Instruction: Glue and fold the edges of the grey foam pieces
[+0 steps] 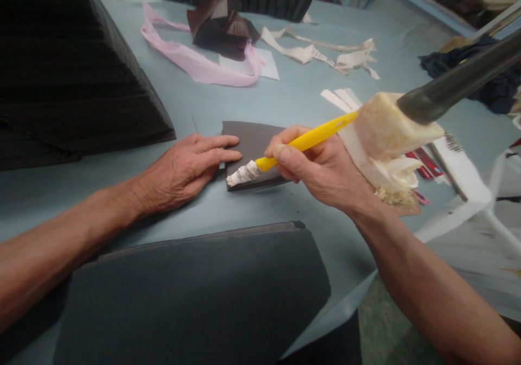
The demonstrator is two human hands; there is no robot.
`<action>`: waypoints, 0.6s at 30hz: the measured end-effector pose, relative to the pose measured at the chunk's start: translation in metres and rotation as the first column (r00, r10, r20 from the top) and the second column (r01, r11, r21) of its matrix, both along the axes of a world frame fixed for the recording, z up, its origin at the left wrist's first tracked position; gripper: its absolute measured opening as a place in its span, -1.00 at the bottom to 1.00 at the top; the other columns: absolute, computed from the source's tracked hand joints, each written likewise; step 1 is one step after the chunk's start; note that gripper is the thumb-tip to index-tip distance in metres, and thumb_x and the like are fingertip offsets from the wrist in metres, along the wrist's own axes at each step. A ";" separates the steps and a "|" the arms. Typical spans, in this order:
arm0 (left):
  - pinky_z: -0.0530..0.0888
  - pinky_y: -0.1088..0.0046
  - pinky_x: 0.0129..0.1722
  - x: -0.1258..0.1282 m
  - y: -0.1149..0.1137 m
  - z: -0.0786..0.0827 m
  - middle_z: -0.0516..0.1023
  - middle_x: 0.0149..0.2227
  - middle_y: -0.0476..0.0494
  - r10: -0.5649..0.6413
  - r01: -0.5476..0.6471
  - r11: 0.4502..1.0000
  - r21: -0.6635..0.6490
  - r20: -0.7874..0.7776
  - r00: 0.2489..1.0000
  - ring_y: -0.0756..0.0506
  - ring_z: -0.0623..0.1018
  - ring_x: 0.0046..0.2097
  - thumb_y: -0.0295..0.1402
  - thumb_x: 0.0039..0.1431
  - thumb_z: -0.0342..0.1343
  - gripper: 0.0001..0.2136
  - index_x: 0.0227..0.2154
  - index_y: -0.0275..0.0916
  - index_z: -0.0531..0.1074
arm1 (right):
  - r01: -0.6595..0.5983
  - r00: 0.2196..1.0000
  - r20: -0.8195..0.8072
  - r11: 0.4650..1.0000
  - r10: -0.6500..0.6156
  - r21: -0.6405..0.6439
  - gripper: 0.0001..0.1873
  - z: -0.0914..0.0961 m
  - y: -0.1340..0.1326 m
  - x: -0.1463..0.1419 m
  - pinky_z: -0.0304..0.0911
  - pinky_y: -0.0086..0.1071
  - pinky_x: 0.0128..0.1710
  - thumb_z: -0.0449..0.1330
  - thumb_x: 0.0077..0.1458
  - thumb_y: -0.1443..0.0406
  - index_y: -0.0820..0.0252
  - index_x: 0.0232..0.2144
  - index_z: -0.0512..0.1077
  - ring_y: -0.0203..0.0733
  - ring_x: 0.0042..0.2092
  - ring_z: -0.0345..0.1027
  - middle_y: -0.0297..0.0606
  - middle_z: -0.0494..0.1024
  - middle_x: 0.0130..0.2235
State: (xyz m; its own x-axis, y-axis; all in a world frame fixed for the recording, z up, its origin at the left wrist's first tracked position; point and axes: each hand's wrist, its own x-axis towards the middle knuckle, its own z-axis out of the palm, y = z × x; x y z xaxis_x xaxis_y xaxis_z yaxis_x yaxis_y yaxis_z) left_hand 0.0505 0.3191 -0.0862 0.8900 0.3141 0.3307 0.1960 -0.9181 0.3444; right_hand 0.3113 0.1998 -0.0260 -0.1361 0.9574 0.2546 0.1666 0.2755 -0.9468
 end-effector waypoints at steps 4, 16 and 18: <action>0.51 -0.04 0.22 0.001 0.000 -0.003 0.40 0.50 -0.12 0.002 -0.002 1.000 0.004 0.023 1.000 -0.26 0.61 0.21 -0.34 0.54 -0.13 -0.56 0.35 0.11 0.39 | 0.019 1.000 -0.005 0.999 -0.020 -0.035 -0.50 0.001 -0.001 0.000 0.07 -0.42 -0.50 0.42 0.24 -0.13 0.16 -0.34 0.49 -0.42 -0.48 0.13 -0.47 0.36 -0.49; 0.51 -0.07 0.24 0.003 -0.002 -0.002 0.45 0.47 -0.18 0.037 -0.037 0.999 0.018 -0.001 0.999 -0.27 0.60 0.19 -0.27 0.58 -0.19 -0.58 0.31 -0.01 0.45 | 0.116 0.988 0.112 0.990 -0.107 -0.084 -0.77 0.003 -0.009 0.003 0.04 -0.39 -0.47 0.34 0.26 0.17 0.16 -0.38 0.50 -0.37 -0.46 0.14 -0.43 0.39 -0.50; 0.52 -0.09 0.25 0.003 -0.002 -0.001 0.45 0.46 -0.20 0.045 -0.045 0.999 0.009 -0.006 0.999 -0.28 0.60 0.18 -0.26 0.58 -0.20 -0.57 0.29 -0.05 0.46 | 0.091 0.988 0.137 0.992 -0.079 -0.088 -0.84 0.006 -0.011 0.005 0.05 -0.39 -0.47 0.35 0.21 0.21 0.16 -0.37 0.51 -0.36 -0.46 0.14 -0.42 0.41 -0.47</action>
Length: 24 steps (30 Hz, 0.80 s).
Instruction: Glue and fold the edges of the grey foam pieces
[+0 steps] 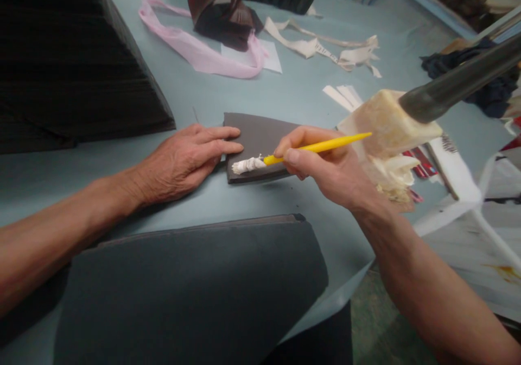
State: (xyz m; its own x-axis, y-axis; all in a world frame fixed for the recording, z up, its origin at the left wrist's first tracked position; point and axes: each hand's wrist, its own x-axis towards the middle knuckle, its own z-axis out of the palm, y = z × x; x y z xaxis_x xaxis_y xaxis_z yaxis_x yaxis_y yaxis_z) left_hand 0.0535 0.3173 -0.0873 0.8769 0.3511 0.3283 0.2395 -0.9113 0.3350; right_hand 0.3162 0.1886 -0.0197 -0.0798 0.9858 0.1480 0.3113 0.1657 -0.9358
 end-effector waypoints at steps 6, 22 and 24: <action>0.51 -0.11 0.32 0.001 -0.001 0.001 0.40 0.49 -0.05 0.000 0.000 1.000 -0.026 -0.005 1.000 -0.26 0.58 0.21 -0.20 0.56 -0.21 -0.55 0.31 -0.01 0.44 | 0.037 0.999 0.007 0.998 -0.036 -0.044 -0.73 0.001 -0.006 0.006 0.07 -0.38 -0.48 0.43 0.20 0.11 0.14 -0.33 0.50 -0.34 -0.45 0.17 -0.43 0.41 -0.48; 0.47 -0.01 0.38 -0.001 -0.002 0.002 0.38 0.51 0.02 0.047 -0.046 0.999 0.018 -0.061 0.997 -0.21 0.57 0.26 -0.21 0.56 -0.26 -0.52 0.33 -0.04 0.43 | 0.188 0.977 -0.112 0.981 -0.181 0.055 -0.44 -0.006 -0.007 -0.017 0.18 -0.38 -0.55 0.45 0.14 -0.22 0.09 -0.38 0.45 -0.35 -0.50 0.21 -0.41 0.39 -0.51; 0.47 -0.04 0.38 -0.001 -0.002 0.002 0.37 0.51 0.01 0.033 -0.033 0.999 0.010 -0.064 0.997 -0.20 0.56 0.27 -0.22 0.56 -0.23 -0.53 0.34 -0.06 0.42 | 0.187 0.978 -0.107 0.982 -0.182 0.039 -0.43 -0.008 -0.007 -0.018 0.19 -0.38 -0.54 0.47 0.12 -0.21 0.10 -0.39 0.45 -0.34 -0.48 0.24 -0.40 0.42 -0.50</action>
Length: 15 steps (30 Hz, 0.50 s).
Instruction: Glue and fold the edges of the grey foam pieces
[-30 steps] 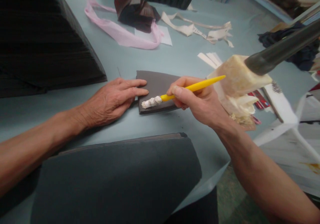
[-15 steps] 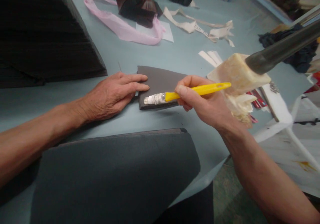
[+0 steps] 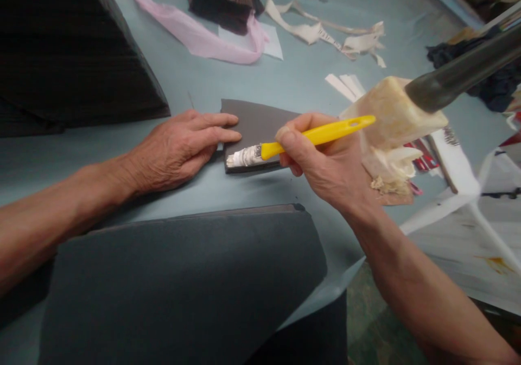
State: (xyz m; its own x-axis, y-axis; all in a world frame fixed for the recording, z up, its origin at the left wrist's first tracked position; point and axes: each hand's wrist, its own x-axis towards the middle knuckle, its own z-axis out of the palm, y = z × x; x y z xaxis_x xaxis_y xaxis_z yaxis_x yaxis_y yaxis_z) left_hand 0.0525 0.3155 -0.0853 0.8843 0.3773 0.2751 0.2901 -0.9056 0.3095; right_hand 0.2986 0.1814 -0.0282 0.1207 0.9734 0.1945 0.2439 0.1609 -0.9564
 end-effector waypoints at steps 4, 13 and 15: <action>0.47 -0.05 0.36 0.001 0.000 0.000 0.36 0.51 0.05 -0.020 0.020 1.000 0.001 0.010 1.000 -0.17 0.54 0.23 -0.21 0.57 -0.24 -0.53 0.34 -0.10 0.41 | 0.033 0.999 0.026 0.999 -0.033 0.005 -0.49 -0.003 -0.004 0.009 0.16 -0.39 -0.54 0.46 0.19 -0.15 0.10 -0.38 0.45 -0.35 -0.47 0.25 -0.40 0.42 -0.50; 0.46 -0.09 0.36 0.000 0.002 -0.002 0.40 0.49 -0.02 -0.013 0.014 1.000 -0.027 0.046 0.999 -0.24 0.56 0.24 -0.22 0.56 -0.17 -0.56 0.32 -0.05 0.44 | 0.007 0.998 0.063 0.999 -0.010 0.042 -0.48 0.000 -0.007 -0.001 0.23 -0.36 -0.49 0.41 0.21 -0.19 0.07 -0.39 0.44 -0.30 -0.41 0.29 -0.36 0.42 -0.45; 0.46 -0.07 0.34 0.001 0.002 -0.002 0.40 0.49 -0.04 -0.016 0.017 1.000 -0.021 0.046 0.999 -0.26 0.57 0.25 -0.22 0.57 -0.19 -0.56 0.32 -0.03 0.44 | -0.016 0.998 0.062 0.999 0.014 0.028 -0.47 0.000 -0.006 0.000 0.22 -0.37 -0.48 0.41 0.21 -0.19 0.09 -0.39 0.44 -0.31 -0.41 0.27 -0.37 0.42 -0.45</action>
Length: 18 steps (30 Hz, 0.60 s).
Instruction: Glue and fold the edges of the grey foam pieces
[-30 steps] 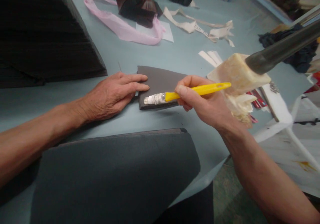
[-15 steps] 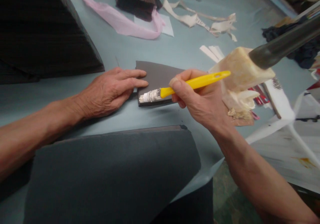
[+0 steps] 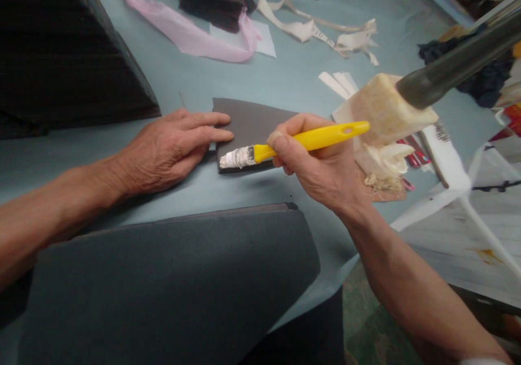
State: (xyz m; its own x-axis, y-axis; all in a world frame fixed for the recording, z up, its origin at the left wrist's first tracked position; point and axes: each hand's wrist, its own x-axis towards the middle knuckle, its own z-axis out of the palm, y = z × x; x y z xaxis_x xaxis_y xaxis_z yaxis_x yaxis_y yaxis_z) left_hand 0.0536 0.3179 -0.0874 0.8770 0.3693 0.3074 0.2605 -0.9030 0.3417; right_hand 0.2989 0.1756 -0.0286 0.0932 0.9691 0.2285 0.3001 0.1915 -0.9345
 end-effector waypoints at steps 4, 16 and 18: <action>0.49 -0.06 0.30 0.001 0.001 -0.001 0.43 0.47 -0.03 0.007 -0.007 1.000 0.005 0.006 1.000 -0.28 0.59 0.23 -0.21 0.55 -0.15 -0.58 0.30 0.07 0.46 | -0.007 1.000 0.028 1.000 0.007 -0.008 -0.45 0.002 -0.001 0.011 0.18 -0.38 -0.50 0.42 0.19 -0.20 0.10 -0.39 0.44 -0.34 -0.43 0.22 -0.38 0.41 -0.45; 0.46 0.03 0.33 -0.003 0.004 -0.007 0.36 0.52 0.08 0.004 -0.005 0.998 0.056 0.015 1.000 -0.24 0.56 0.26 -0.24 0.54 -0.14 -0.56 0.36 0.11 0.39 | -0.007 1.000 0.021 1.000 0.008 -0.014 -0.47 -0.001 0.000 -0.001 0.27 -0.38 -0.46 0.41 0.21 -0.18 0.10 -0.37 0.43 -0.32 -0.40 0.28 -0.38 0.42 -0.44; 0.47 0.01 0.32 -0.002 0.004 -0.008 0.39 0.50 0.07 0.006 -0.008 0.999 0.048 0.033 0.999 -0.25 0.58 0.25 -0.23 0.54 -0.14 -0.57 0.33 0.12 0.42 | 0.023 0.999 0.026 1.000 -0.023 -0.003 -0.48 -0.002 -0.001 0.004 0.25 -0.38 -0.47 0.41 0.22 -0.17 0.10 -0.38 0.43 -0.33 -0.42 0.27 -0.39 0.42 -0.46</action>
State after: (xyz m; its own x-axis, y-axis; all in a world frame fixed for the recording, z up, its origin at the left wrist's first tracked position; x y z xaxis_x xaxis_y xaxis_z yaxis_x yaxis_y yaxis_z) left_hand 0.0513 0.3218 -0.0951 0.8636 0.3593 0.3536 0.2559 -0.9168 0.3065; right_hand 0.3032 0.1748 -0.0304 0.1098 0.9676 0.2276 0.3288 0.1807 -0.9270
